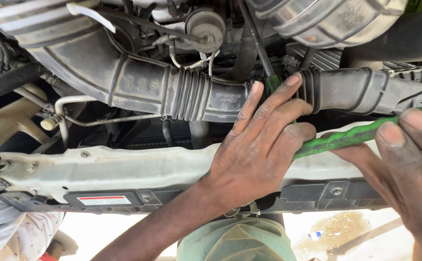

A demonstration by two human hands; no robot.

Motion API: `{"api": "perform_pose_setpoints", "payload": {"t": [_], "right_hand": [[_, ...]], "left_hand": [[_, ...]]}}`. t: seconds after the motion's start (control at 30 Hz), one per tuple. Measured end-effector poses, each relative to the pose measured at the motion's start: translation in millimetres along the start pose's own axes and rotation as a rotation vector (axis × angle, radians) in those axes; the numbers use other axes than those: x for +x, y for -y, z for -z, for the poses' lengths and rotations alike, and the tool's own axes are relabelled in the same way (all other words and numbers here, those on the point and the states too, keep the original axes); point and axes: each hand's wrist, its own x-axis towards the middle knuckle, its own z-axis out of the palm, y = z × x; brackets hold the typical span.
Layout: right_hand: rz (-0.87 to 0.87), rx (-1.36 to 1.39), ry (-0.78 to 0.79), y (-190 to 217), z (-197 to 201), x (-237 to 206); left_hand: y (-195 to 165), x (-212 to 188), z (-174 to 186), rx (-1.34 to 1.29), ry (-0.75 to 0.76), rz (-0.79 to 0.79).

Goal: The person works under the open hood of a car, using a green T-handle tool and a long screwdriver-like tool to loosen and adjust components around the air intake hose and engine bay. They reposition the intake hose by hand and continue working on fasteners near the radiator support before stepping back at the end.

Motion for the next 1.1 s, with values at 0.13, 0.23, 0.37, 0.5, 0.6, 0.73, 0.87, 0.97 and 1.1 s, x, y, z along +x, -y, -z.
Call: {"api": "perform_pose_setpoints", "payload": {"t": [0.13,0.23,0.37,0.5,0.6,0.73,0.87,0.97,1.1], "right_hand": [[0.549,-0.501,0.038,-13.5,16.0,13.0],[0.755,-0.695,0.067,-37.7,23.7,10.4],[0.389,-0.375,-0.156,-37.2,6.9,3.1],[0.207,0.170,-0.240,-13.9,-17.7,13.4],[0.083,0.149,-0.233,0.2,-34.6,7.3],[-0.137,0.466,-0.292,-1.0,-60.5,-8.9],[0.023,0.451,-0.401,-11.0,-77.2,-6.7],[0.040,0.381,-0.463,-9.4,-82.0,-5.6],[-0.066,0.407,-0.503,-9.4,-85.6,-7.5]], "left_hand": [[-3.2,-2.6,-7.0,0.059,-0.050,0.038],[-2.9,-1.2,-2.3,0.009,-0.051,0.000],[-0.4,4.1,1.8,0.040,-0.020,-0.074],[-1.9,2.9,3.0,0.149,0.019,-0.095],[-3.9,0.4,3.4,0.174,0.001,-0.102],[-4.9,0.8,3.6,0.197,-0.023,-0.115],[-6.2,3.4,0.2,0.214,-0.065,-0.115],[-8.1,4.0,-4.2,0.194,-0.145,-0.085],[-7.9,3.4,-2.8,0.239,-0.063,-0.097]]}}
